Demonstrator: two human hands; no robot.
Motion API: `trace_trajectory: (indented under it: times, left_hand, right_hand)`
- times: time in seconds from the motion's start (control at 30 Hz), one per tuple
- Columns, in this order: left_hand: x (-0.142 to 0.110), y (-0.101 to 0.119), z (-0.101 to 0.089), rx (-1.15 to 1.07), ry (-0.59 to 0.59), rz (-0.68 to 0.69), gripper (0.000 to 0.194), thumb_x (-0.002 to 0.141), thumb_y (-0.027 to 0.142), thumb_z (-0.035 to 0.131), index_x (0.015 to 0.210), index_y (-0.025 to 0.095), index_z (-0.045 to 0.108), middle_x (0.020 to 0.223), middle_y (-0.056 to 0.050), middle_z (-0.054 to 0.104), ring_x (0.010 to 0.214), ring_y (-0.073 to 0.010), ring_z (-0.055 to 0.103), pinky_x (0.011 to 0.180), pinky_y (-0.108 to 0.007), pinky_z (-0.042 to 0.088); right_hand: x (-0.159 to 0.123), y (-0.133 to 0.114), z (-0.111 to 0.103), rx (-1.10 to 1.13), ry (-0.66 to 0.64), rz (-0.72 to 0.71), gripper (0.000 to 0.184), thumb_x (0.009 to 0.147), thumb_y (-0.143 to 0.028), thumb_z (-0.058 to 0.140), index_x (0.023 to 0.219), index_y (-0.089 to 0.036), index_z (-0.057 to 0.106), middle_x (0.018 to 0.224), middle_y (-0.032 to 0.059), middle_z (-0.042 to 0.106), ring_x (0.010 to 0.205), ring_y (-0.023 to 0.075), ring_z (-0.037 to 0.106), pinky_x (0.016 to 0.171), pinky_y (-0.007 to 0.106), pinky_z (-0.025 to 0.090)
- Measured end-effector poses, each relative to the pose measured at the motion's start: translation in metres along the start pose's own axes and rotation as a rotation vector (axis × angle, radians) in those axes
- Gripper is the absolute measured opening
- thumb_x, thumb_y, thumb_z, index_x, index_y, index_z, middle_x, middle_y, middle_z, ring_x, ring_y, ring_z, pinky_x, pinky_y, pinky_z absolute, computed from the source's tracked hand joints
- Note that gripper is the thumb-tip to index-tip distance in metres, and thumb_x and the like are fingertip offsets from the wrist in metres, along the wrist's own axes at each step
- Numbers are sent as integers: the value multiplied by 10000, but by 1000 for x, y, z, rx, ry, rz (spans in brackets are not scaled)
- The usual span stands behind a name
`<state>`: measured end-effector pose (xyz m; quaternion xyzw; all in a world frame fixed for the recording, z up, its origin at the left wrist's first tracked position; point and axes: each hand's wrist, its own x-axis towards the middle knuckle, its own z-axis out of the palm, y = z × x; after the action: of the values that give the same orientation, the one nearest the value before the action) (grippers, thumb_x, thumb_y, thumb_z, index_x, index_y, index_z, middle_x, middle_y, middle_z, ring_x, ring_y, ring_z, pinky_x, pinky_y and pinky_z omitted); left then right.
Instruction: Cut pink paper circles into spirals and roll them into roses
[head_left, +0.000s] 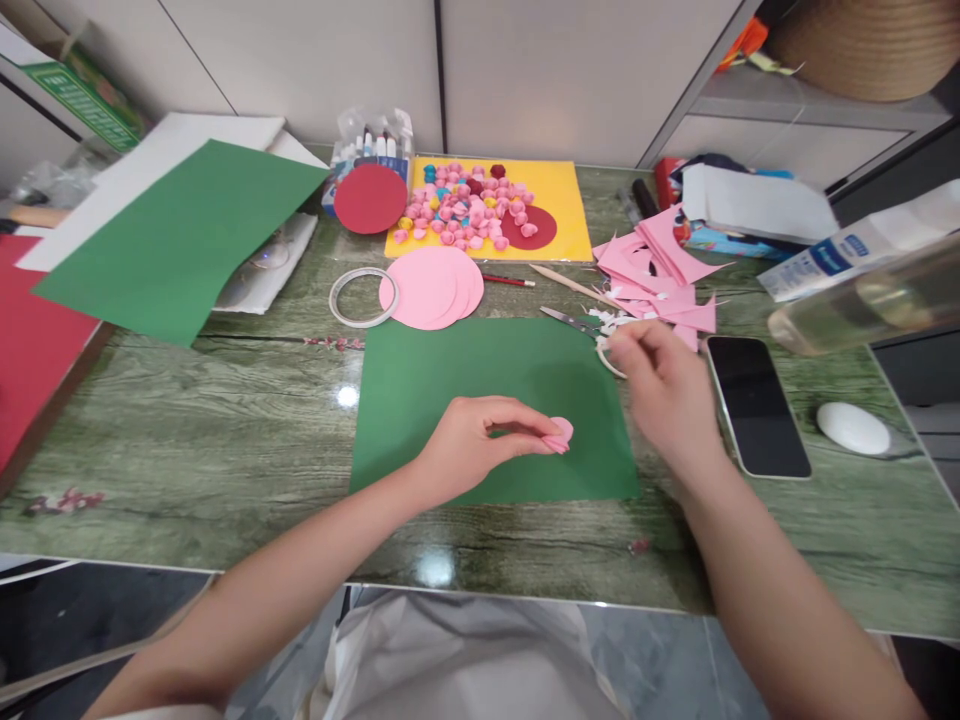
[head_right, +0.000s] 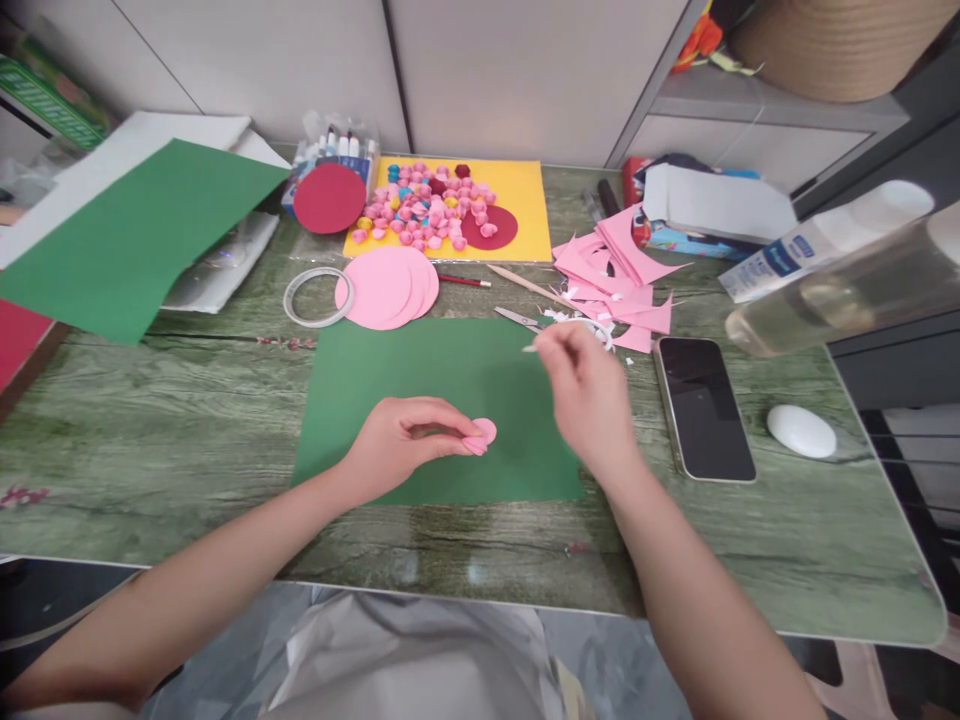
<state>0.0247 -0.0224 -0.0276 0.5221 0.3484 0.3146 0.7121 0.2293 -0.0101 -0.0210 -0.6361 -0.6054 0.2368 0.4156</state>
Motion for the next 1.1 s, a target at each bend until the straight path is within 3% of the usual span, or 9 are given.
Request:
trace_trajectory:
  times: [0.1, 0.17, 0.23, 0.33, 0.5, 0.57, 0.67, 0.87, 1.1]
  left_hand:
    - [0, -1, 0, 26, 1, 5, 146, 699, 287, 696, 807, 193, 721, 907, -24, 730, 861, -166, 682, 809, -265, 545]
    - [0, -1, 0, 71, 12, 23, 158, 707, 307, 687, 813, 196, 721, 920, -26, 728, 878, -175, 679, 811, -274, 542]
    - [-1, -1, -1, 150, 32, 70, 156, 720, 322, 673, 811, 204, 721, 927, -21, 727, 887, -172, 675, 816, -268, 533]
    - [-1, -1, -2, 310, 83, 186, 135, 757, 314, 640, 818, 221, 716, 917, -5, 727, 892, -154, 669, 831, -254, 515]
    - [-4, -4, -4, 618, 218, 524, 133, 816, 213, 581, 899, 227, 684, 913, 8, 726, 843, -108, 668, 786, -206, 516]
    - [-6, -4, -5, 729, 250, 675, 180, 813, 153, 580, 962, 211, 662, 934, -1, 724, 842, -96, 665, 777, -191, 519]
    - [-9, -3, -7, 807, 263, 785, 273, 794, 98, 591, 1046, 197, 627, 993, -18, 711, 901, -104, 653, 800, -204, 524]
    - [-10, 0, -9, 822, 286, 827, 314, 775, 80, 605, 1063, 203, 626, 1014, -28, 704, 918, -129, 653, 784, -233, 544]
    - [-8, 2, -5, 838, 319, 875, 260, 769, 80, 616, 1006, 183, 642, 945, -34, 719, 866, -124, 668, 741, -227, 559]
  right_hand:
    - [19, 33, -13, 268, 327, 131, 86, 833, -295, 567, 795, -218, 557, 762, 24, 582, 704, 154, 543, 669, 295, 415]
    - [30, 54, -22, 445, 318, 200, 238, 756, -201, 662, 956, -249, 542, 1053, 76, 610, 912, 182, 580, 768, 300, 435]
    - [37, 69, -28, 475, 273, 229, 431, 735, -177, 689, 1102, -290, 495, 1294, 98, 495, 1073, 213, 543, 843, 326, 435]
    - [37, 69, -26, 421, 245, 187, 532, 752, -209, 685, 1203, -355, 445, 1420, 68, 369, 1195, 243, 469, 910, 372, 423]
    - [6, 13, -8, 46, 304, -169, 302, 817, -230, 602, 1105, -321, 584, 1208, 50, 538, 1152, 255, 491, 942, 433, 390]
    - [-12, -10, -3, -161, 230, -427, 239, 770, -205, 650, 976, -326, 653, 1089, 41, 598, 1051, 279, 536, 915, 467, 383]
    - [-30, -27, 0, -352, 72, -738, 331, 705, -231, 711, 995, -379, 650, 967, 19, 661, 890, 274, 579, 825, 455, 396]
    - [-36, -27, 5, -504, 91, -837, 379, 708, -290, 709, 1062, -393, 621, 861, -5, 707, 804, 256, 579, 825, 457, 354]
    - [-31, -32, 9, -521, 240, -931, 151, 719, -281, 708, 859, -309, 659, 748, -27, 705, 760, 193, 579, 799, 400, 364]
